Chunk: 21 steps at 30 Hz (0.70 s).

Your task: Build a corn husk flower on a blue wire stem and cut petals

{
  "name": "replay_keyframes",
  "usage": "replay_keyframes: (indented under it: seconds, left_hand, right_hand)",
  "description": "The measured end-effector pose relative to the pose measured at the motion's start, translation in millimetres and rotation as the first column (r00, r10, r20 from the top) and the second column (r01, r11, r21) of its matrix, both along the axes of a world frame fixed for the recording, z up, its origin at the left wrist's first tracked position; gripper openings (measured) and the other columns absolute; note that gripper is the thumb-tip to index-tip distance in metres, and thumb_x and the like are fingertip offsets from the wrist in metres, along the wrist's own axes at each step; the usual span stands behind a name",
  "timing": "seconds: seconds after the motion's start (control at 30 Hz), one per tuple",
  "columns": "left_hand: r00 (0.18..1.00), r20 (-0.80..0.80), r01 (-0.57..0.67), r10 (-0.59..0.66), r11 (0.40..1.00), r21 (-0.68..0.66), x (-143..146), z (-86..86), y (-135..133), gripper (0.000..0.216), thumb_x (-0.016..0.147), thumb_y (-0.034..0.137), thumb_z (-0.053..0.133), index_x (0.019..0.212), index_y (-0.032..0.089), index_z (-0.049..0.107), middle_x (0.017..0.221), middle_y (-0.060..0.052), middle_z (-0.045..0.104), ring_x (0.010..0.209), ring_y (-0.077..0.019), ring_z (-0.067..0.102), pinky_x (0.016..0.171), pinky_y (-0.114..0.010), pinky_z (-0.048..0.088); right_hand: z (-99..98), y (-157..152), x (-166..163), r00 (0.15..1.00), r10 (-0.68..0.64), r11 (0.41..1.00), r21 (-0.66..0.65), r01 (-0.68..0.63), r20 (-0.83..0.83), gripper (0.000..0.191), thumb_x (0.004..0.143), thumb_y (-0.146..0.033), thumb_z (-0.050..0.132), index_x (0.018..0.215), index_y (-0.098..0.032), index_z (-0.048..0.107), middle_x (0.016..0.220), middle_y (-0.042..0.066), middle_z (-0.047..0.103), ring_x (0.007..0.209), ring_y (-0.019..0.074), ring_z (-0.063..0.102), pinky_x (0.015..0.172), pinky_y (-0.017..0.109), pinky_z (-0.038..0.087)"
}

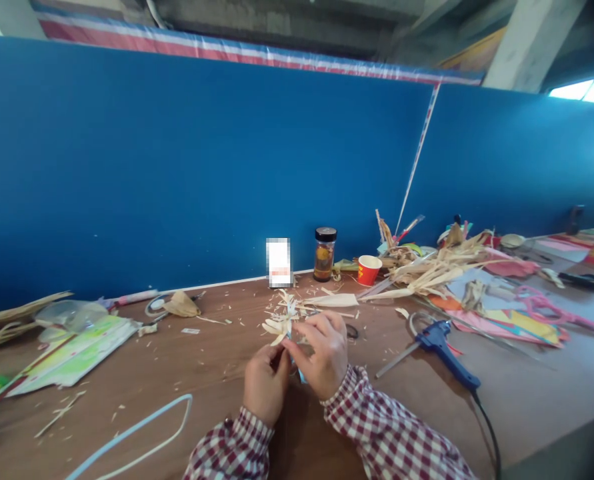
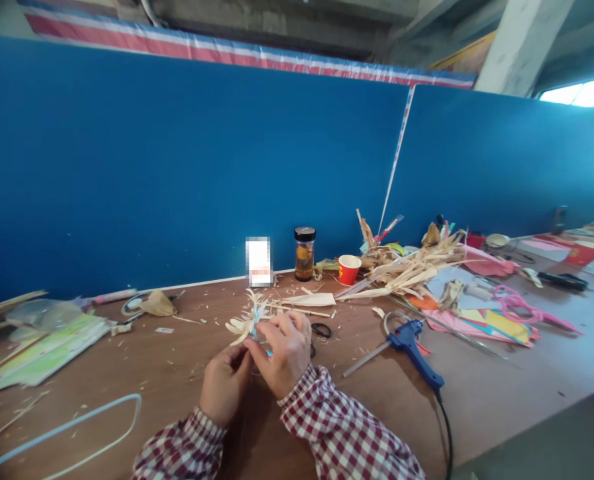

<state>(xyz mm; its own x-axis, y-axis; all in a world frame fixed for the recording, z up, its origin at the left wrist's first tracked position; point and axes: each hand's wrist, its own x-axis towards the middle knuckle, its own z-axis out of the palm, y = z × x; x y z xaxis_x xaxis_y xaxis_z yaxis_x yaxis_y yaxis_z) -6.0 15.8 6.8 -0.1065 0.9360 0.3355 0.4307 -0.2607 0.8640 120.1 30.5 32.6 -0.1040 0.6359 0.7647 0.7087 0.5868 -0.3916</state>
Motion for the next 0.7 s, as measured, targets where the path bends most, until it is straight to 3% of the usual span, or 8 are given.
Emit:
replay_keyframes:
  seconds: [0.13,0.3,0.5,0.7]
  left_hand:
    - [0.998,-0.049,0.049,-0.047,0.998,0.026,3.6,0.9,-2.8,0.027,0.078,0.029,0.048,0.073,0.014,0.069,0.067,-0.006,0.064,0.063,-0.0185,0.056,0.066,-0.029,0.046]
    - [0.996,0.050,0.081,-0.078,0.996,-0.048,1.1,0.7,-0.1,0.023,0.075,0.028,0.053,0.075,0.014,0.071,0.063,-0.005,0.064,0.060,-0.0182,0.055,0.060,-0.026,0.043]
    - [0.943,0.292,0.197,-0.161,0.975,-0.099,-6.3,-10.0,8.8,0.019,0.072,0.027,0.059,0.075,0.012,0.070,0.062,-0.002,0.062,0.063,-0.0169,0.053,0.059,-0.024,0.042]
    - [0.820,0.557,0.296,-0.130,0.929,-0.220,-1.9,-11.4,9.4,0.025,0.065,0.033,0.068,0.079,0.013,0.069,0.066,-0.002,0.063,0.060,-0.0144,0.052,0.055,-0.023,0.042]
  right_hand:
    - [1.5,0.5,-0.8,1.000,-0.020,0.999,-0.030,0.021,0.020,0.009,0.074,-0.030,0.064,0.073,-0.021,0.064,0.079,0.003,0.059,0.090,0.0232,0.045,0.084,0.040,0.035]
    - [1.0,0.3,0.1,0.997,0.053,0.998,-0.045,-0.050,0.053,0.007,0.079,-0.022,0.058,0.076,-0.023,0.064,0.079,0.002,0.061,0.094,0.0218,0.045,0.087,0.039,0.033]
    - [-3.5,5.2,2.8,0.985,0.158,0.986,0.038,-0.161,0.064,0.018,0.081,-0.021,0.057,0.088,-0.033,0.068,0.083,0.001,0.062,0.093,0.0206,0.047,0.088,0.039,0.034]
    - [-3.9,11.0,7.4,0.984,0.176,0.984,0.034,-0.176,0.013,0.017,0.080,-0.021,0.058,0.086,-0.032,0.069,0.093,0.002,0.058,0.102,0.0217,0.046,0.091,0.041,0.035]
